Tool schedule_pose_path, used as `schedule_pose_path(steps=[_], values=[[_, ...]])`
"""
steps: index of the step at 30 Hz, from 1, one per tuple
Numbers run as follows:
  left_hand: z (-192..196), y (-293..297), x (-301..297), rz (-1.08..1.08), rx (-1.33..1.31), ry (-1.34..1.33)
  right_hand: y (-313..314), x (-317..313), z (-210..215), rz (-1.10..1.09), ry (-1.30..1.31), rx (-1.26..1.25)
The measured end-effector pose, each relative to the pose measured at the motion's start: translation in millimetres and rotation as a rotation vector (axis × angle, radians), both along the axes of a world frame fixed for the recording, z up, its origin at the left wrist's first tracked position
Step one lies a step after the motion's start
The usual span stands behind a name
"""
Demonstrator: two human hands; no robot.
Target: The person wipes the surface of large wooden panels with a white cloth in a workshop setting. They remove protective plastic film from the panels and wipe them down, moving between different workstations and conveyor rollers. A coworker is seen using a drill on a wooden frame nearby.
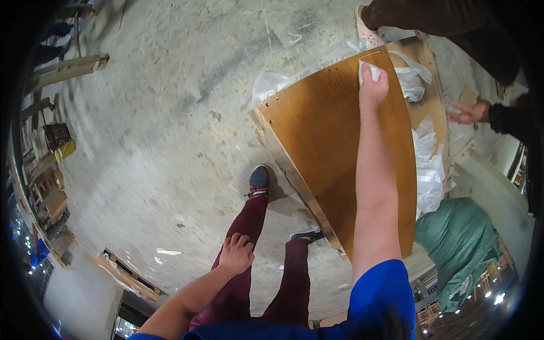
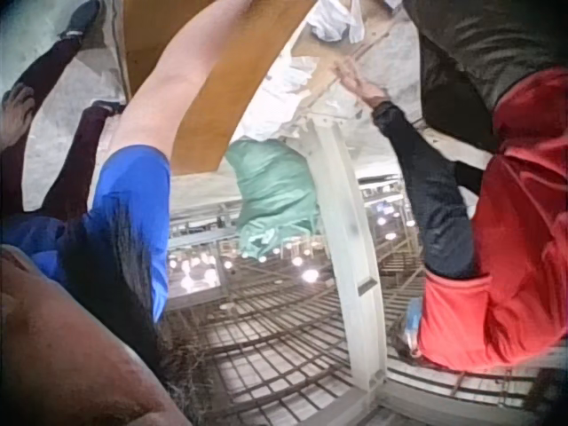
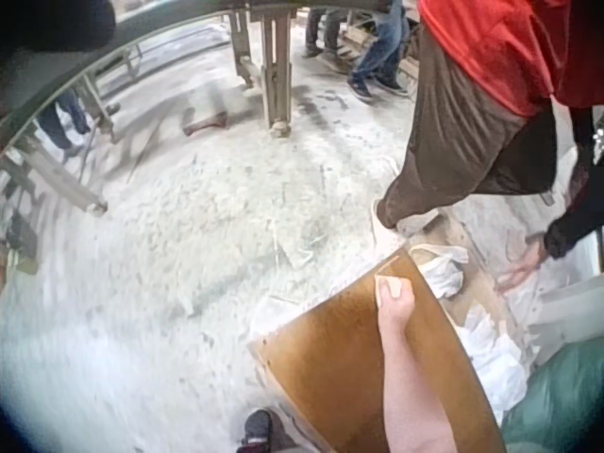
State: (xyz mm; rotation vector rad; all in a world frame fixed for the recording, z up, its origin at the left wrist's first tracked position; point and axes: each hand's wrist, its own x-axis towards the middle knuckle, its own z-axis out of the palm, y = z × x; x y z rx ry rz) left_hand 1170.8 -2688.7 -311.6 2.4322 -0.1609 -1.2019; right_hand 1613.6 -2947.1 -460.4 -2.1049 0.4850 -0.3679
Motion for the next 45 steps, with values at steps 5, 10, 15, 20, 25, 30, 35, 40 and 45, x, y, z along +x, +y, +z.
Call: schedule_pose_path(steps=[5,10,15,20,25,30,35,40,45], values=[[0.7,-3.9,-4.4,-0.005,-0.003,0.016,23.2,-31.4,0.9,0.093,0.061,0.054],[0.4,-5.6,-10.0,0.005,-0.006,0.005,42.4,-50.7,9.2,0.183,0.068,0.069],[0.4,-6.1,-13.1,0.001,0.0,-0.002,43.3,-50.9,13.2,0.151,0.092,0.016],[-0.2,-4.9,-14.9,0.017,-0.011,-0.014,43.4,-49.9,13.0,0.154,0.091,-0.028],[0.0,-3.6,-18.5,0.037,-0.007,-0.034,53.5,-57.3,14.3,0.199,0.086,0.027],[-1.8,-3.5,-23.7,0.036,-0.008,-0.032,65.1,-70.5,9.8,0.236,0.097,0.0],[-1.2,-3.3,-28.7,0.046,-0.011,-0.022,85.1,-89.8,10.0,0.289,0.107,0.037],[-0.4,-3.7,-34.7,0.05,-0.007,0.01,105.6,-112.4,11.0,0.359,0.126,0.079],[0.5,-2.1,-39.2,0.025,0.007,0.055,130.2,-134.0,8.8,0.448,0.163,0.108]])
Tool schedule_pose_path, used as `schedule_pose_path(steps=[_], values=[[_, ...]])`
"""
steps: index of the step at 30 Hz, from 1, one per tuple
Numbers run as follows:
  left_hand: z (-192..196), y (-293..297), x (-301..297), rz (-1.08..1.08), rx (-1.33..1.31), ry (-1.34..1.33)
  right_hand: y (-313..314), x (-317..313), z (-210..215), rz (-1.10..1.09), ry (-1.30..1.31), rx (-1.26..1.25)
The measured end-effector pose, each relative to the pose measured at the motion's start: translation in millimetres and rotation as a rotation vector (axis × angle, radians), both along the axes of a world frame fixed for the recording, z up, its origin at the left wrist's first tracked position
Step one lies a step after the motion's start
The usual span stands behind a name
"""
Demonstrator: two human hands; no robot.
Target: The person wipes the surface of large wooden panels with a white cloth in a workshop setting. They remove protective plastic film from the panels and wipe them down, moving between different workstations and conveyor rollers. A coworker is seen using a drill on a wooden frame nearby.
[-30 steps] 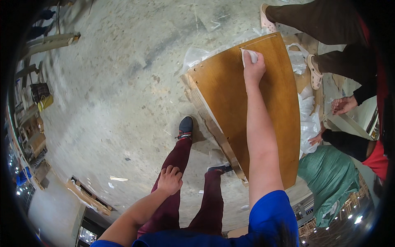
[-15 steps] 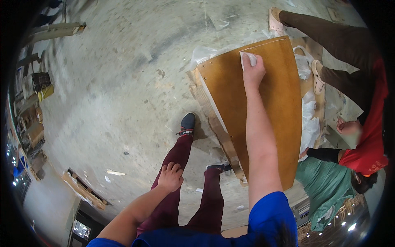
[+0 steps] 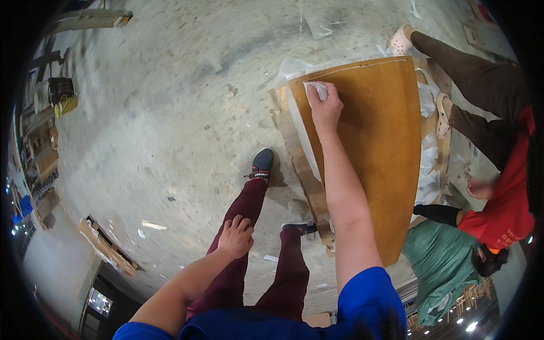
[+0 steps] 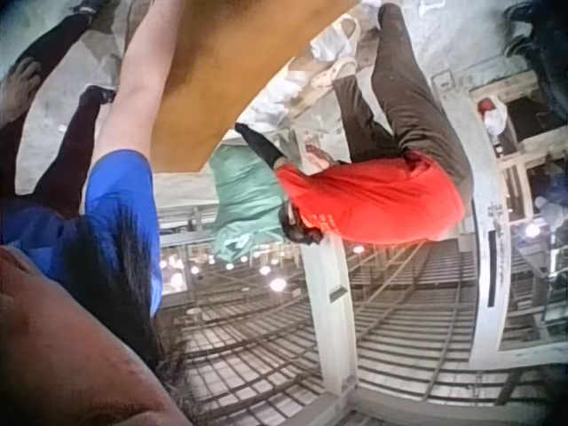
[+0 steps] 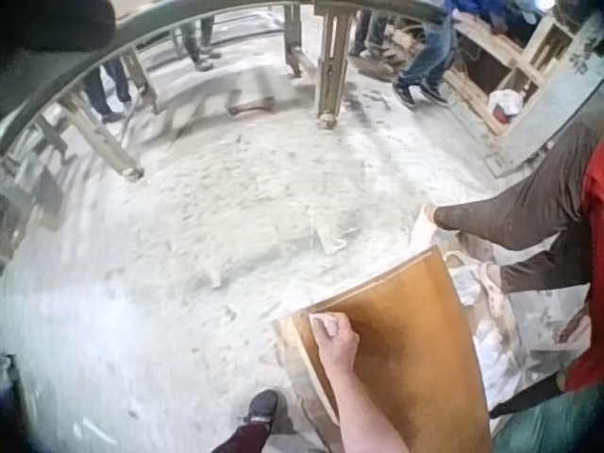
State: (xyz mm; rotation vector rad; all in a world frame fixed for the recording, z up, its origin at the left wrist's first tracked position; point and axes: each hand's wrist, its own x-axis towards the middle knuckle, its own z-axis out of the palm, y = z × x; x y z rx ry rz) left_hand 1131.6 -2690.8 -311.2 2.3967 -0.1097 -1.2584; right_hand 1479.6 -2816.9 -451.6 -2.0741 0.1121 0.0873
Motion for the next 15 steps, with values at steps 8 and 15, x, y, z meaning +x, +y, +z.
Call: schedule_pose_path(steps=[8,15], values=[[-1.1,-1.9,-11.1,0.057,-0.017,-0.044,3.2,-5.1,-0.2,0.061,-0.066,-0.097],[0.7,-4.6,-21.8,0.123,-0.03,-0.133,9.3,-5.6,-1.4,0.09,-0.083,-0.161]])
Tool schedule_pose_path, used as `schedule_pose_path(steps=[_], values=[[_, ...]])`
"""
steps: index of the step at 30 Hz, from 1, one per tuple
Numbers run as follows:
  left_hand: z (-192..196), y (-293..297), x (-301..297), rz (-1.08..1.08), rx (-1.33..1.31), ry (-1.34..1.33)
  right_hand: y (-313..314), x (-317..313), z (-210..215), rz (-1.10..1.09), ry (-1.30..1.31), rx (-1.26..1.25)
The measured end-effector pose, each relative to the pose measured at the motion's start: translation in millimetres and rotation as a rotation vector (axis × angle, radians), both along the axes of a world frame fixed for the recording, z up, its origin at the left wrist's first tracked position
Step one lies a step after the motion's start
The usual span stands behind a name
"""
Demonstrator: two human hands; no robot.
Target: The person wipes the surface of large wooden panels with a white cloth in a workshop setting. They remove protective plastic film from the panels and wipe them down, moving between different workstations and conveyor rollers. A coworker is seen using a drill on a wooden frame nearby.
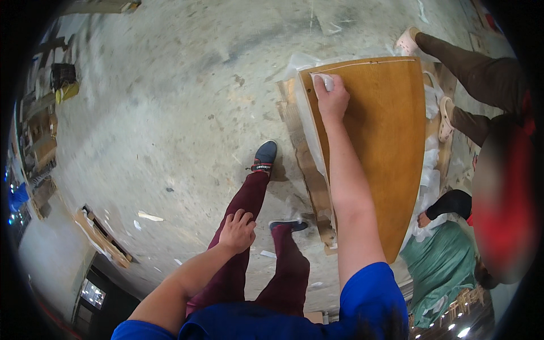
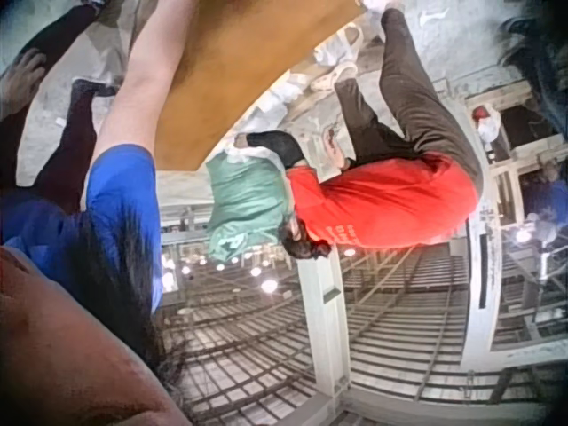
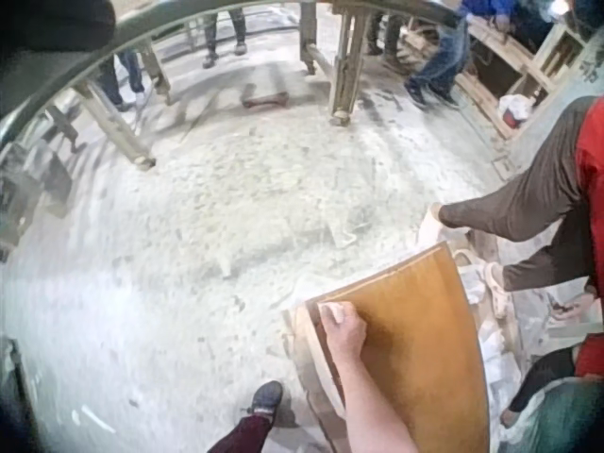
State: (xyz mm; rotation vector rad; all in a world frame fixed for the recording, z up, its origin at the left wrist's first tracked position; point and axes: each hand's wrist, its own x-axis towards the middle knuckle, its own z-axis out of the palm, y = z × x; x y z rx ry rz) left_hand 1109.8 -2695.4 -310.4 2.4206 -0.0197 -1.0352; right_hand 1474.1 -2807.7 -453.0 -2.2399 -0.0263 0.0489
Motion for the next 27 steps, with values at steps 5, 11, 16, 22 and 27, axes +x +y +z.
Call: schedule_pose_path(steps=[5,11,16,22,27], values=[[-0.5,-5.8,-10.2,0.026,-0.001,-0.057,-8.0,-3.1,-3.6,0.009,-0.014,0.009],[-1.1,-16.6,-28.3,0.035,0.023,-0.077,-22.4,-25.5,-2.1,-0.008,0.059,0.018],[-1.4,-22.1,-39.3,0.007,0.038,-0.047,-28.9,-40.9,0.3,0.012,0.045,0.065],[-2.0,-25.1,-46.6,0.043,0.028,-0.093,-25.8,-37.5,2.0,-0.023,0.04,0.018],[-1.6,-24.0,-48.5,0.016,0.047,-0.046,-30.8,-44.8,3.2,-0.033,0.06,-0.005]])
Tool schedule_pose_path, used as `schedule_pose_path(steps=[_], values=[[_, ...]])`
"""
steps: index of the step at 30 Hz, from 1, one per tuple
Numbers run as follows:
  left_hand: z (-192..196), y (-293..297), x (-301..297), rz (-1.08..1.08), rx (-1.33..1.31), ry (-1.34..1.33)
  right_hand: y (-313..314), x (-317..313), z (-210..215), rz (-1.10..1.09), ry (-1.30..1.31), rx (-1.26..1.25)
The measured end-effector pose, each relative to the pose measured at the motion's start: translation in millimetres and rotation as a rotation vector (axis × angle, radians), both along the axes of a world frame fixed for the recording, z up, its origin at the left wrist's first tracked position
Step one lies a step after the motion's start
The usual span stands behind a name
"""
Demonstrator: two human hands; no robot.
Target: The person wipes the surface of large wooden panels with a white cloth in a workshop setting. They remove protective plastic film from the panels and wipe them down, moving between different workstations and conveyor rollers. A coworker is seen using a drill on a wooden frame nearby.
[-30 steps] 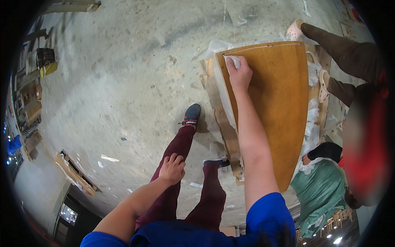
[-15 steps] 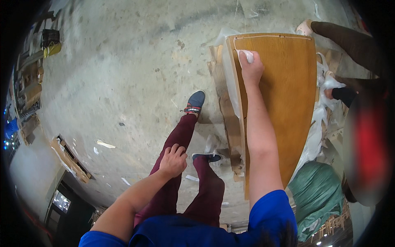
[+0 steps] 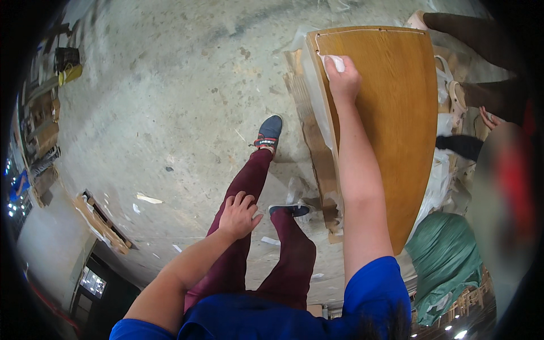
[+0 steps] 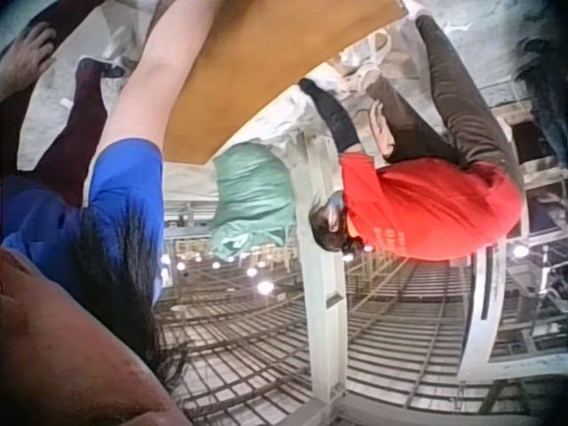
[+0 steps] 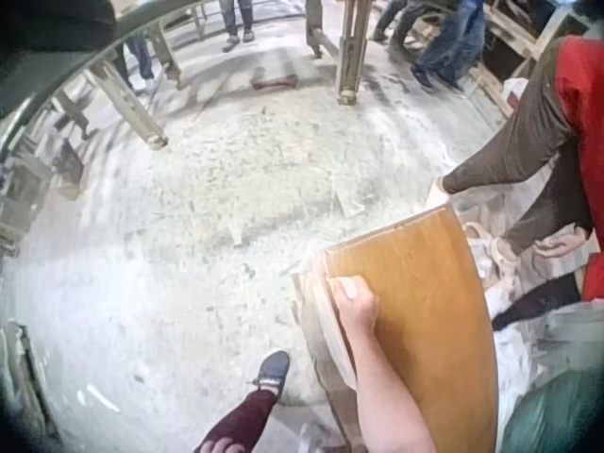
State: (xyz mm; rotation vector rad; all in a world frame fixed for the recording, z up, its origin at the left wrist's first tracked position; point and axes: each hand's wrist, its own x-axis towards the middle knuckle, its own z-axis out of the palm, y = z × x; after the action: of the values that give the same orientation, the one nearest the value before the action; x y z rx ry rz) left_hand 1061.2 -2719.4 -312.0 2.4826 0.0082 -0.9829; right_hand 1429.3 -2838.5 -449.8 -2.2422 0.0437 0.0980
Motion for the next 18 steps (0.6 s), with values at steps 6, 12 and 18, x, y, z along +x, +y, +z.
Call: schedule_pose_path(steps=[6,12,18], values=[[1.5,-2.4,-2.1,-0.066,0.03,0.044,-32.5,-32.0,0.3,-0.013,0.024,0.06],[2.1,-6.3,-5.7,-0.115,0.047,0.035,-71.8,-79.2,2.4,-0.046,0.015,-0.003],[1.2,-12.3,-13.6,-0.177,0.07,0.038,-110.5,-127.7,8.2,-0.098,0.067,0.076]])
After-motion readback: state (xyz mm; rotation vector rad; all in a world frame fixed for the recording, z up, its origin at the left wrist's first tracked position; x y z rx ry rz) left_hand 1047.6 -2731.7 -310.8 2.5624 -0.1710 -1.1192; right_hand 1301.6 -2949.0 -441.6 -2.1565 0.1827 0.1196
